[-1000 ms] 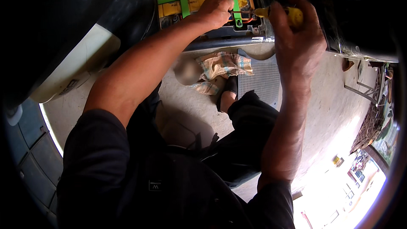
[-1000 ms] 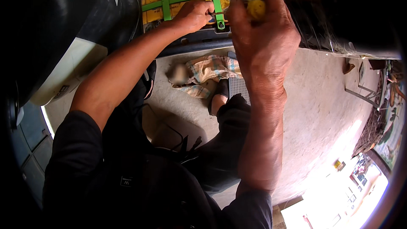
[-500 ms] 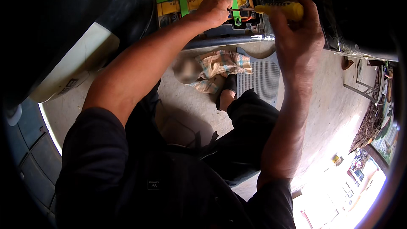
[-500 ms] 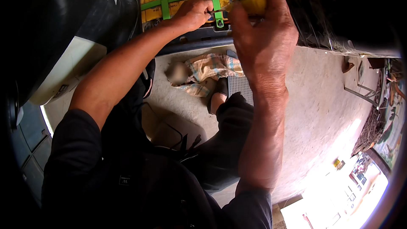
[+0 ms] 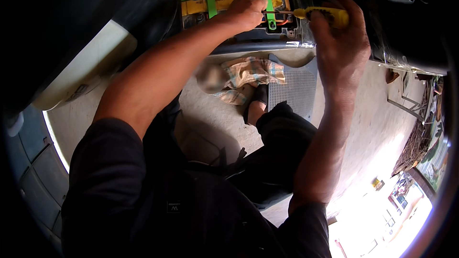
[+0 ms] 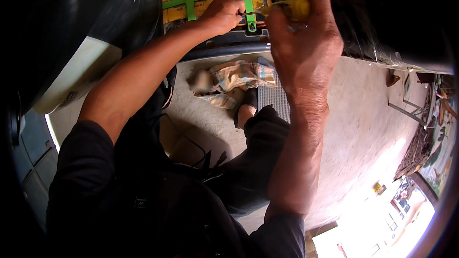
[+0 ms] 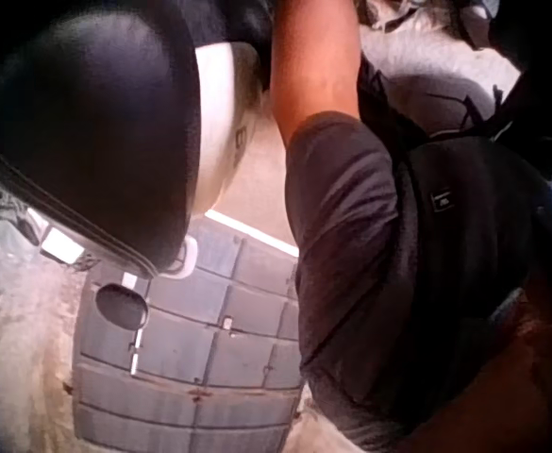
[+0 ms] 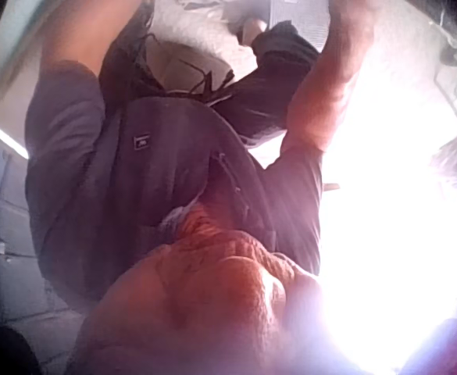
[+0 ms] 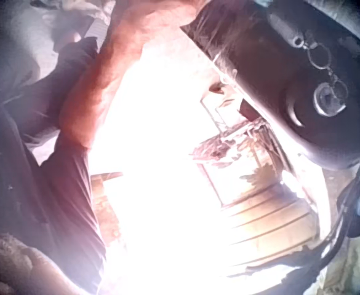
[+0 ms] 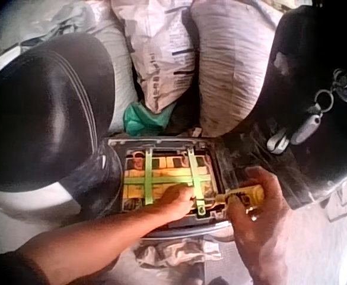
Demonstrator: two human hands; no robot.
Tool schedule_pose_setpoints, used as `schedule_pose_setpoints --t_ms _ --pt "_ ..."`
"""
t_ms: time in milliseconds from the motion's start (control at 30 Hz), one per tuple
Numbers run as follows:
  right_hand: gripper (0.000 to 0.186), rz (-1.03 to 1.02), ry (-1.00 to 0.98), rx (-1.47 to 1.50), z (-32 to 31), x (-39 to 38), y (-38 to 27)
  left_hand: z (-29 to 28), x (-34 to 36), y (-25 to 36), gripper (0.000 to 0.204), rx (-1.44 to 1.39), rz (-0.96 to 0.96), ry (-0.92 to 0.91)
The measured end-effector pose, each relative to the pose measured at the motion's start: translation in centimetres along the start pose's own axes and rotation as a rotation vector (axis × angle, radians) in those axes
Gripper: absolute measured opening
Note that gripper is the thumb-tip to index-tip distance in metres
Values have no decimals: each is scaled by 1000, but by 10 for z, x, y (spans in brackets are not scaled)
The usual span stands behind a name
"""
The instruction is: The person uses a yellow screwdriver to tighten screws on the terminals of a yellow battery pack secured with green straps. The person works on the battery terminals, adjusting the connections while the battery remains in its compartment.
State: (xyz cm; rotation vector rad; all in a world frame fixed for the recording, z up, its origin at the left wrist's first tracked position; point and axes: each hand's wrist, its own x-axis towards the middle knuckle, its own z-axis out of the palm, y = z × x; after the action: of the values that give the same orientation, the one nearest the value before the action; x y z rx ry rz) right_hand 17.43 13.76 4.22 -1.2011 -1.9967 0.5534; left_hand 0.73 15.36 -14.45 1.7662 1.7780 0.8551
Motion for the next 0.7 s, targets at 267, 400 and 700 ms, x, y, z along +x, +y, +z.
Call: schedule_pose_setpoints --t_ms 267,400,700 --pt "41 95 32 94 -1 -2 4 0 -2 1 18 30 2 4" --pt "48 -28 -47 -25 3 -1 -4 2 -1 -1 19 59 23 27" --pt "45 262 9 -222 -8 1 -5 -1 -1 -1 16 47 12 -18"
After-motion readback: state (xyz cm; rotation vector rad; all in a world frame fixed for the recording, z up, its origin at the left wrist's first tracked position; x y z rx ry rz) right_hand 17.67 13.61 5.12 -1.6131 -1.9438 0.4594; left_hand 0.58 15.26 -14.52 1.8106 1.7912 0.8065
